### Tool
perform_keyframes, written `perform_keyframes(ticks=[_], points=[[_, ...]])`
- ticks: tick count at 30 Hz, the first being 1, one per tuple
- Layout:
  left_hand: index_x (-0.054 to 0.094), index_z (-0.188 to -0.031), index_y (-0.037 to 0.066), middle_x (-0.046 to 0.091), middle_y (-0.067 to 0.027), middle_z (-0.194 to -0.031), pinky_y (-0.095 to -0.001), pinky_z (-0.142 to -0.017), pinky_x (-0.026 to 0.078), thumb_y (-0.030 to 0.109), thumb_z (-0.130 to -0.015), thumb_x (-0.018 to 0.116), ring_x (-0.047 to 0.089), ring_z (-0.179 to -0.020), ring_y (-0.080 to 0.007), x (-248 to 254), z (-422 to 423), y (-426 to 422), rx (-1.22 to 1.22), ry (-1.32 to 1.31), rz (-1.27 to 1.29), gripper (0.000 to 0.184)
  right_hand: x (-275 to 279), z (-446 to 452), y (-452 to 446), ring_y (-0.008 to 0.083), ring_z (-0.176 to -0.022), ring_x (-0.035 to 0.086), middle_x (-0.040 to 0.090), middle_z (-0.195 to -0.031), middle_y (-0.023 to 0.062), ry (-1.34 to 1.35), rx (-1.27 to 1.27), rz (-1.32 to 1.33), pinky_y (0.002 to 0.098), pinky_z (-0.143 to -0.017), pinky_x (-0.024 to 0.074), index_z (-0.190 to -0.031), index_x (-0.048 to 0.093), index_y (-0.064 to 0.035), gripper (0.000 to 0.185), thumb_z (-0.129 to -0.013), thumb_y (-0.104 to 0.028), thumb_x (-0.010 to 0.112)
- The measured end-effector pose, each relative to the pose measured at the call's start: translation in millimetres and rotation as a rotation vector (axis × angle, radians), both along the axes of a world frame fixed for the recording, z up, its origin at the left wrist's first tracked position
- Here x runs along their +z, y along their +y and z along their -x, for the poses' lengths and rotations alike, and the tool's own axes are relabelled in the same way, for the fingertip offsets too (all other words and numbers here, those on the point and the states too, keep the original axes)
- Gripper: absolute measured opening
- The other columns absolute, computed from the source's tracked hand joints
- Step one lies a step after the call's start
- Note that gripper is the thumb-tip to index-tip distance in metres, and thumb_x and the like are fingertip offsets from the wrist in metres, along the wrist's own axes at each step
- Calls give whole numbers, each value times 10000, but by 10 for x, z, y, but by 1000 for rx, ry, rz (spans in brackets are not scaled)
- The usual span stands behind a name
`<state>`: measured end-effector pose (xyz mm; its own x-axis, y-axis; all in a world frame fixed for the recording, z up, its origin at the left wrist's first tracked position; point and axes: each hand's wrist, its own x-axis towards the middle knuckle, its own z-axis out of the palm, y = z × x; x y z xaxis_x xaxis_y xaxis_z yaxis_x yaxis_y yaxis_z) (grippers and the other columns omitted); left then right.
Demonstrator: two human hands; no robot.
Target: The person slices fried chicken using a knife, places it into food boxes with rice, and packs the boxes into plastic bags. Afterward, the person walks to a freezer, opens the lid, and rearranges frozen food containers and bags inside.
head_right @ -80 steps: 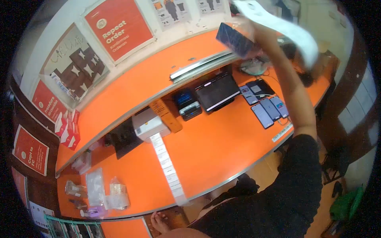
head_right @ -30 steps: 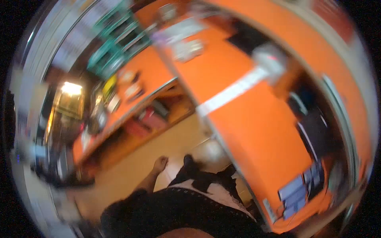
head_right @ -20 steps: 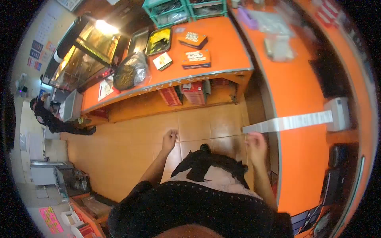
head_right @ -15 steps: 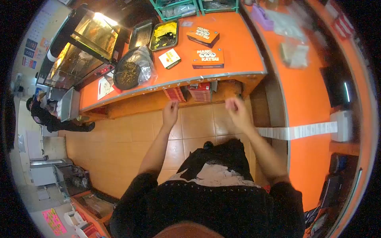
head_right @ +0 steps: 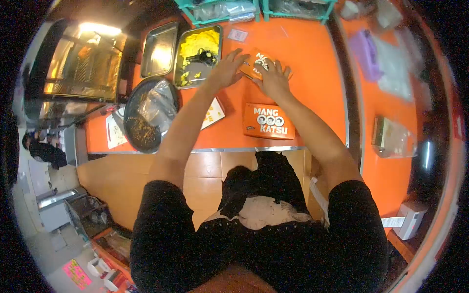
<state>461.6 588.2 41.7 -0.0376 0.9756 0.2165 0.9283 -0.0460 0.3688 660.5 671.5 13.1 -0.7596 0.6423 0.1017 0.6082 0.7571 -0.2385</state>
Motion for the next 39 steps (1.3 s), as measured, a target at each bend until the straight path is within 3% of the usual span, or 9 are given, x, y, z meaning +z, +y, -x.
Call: perform_keyframes(ticks=[6,21,24,25,27,29,33,35,39], points=[[279,-1536,343,347,-162,-1548,-477,-1160,353,420,-821,756,357,-1429,-352,-142,41,613,-453,247,225,863,-56,-432,464,367,-1483,243,367,-1537,48,-4,324,40,671,-1174,183,-1311,566,-209,374,-946,-256,633],[648,-1145,125,503,-209,-1346,-554,-1145,341,318,-833,698,406,-1363,-440,-595,-297,623,-563,165,-162,370,-275,-964,860,266,-1323,481,523,-1438,43,14,564,-237,537,-1169,291,-1129,658,-201,250,-884,-250,658],[660,-1062,78,498,-206,-1355,-543,-1138,365,190,-822,667,411,-1364,-427,-666,-478,605,-482,37,-144,265,-103,-1100,919,247,-1230,545,594,-1329,36,192,359,-131,495,-1106,370,-1081,680,-182,221,-866,-231,686],[663,-1056,75,496,-204,-1355,-543,-1138,367,147,-812,658,410,-1367,-422,-667,-509,594,-448,-20,-140,255,112,-1144,928,219,-1033,628,663,-1134,47,468,48,-201,409,-934,493,-1034,691,-135,186,-861,-204,702],[666,-1054,74,493,-200,-1358,-546,-1144,360,124,-802,660,403,-1372,-422,-695,-556,555,-427,-44,-152,257,576,-1485,1228,194,-835,648,684,-972,73,808,-550,4,337,-752,526,-1019,695,-87,173,-888,-199,688],[669,-1065,72,478,-185,-1383,-554,-1162,337,82,-787,668,373,-1392,-423,-672,-585,524,-373,-68,-122,278,811,-2129,1867,182,-722,628,705,-909,106,868,-814,-294,319,-664,515,-1076,695,-45,245,-913,-227,681],[667,-1087,74,467,-174,-1404,-550,-1166,331,91,-791,672,358,-1402,-418,-650,-637,508,-340,-73,-100,296,1039,-3069,2812,174,-613,563,725,-870,55,563,-866,-60,331,-599,479,-1072,713,-40,377,-922,-381,659],[662,-1112,84,454,-169,-1423,-550,-1168,327,88,-790,679,351,-1410,-409,-658,-658,495,-315,-45,-66,322,1233,-3149,2981,96,-592,469,690,-872,-34,303,-880,682,252,-532,396,-1051,739,-107,348,-903,-416,675],[660,-1120,93,446,-172,-1432,-551,-1168,327,90,-789,689,347,-1416,-403,-593,-677,493,-310,-67,-47,332,1242,-3218,3156,61,-573,353,675,-871,-63,246,-750,925,219,-484,272,-1015,747,-130,317,-875,-412,708]])
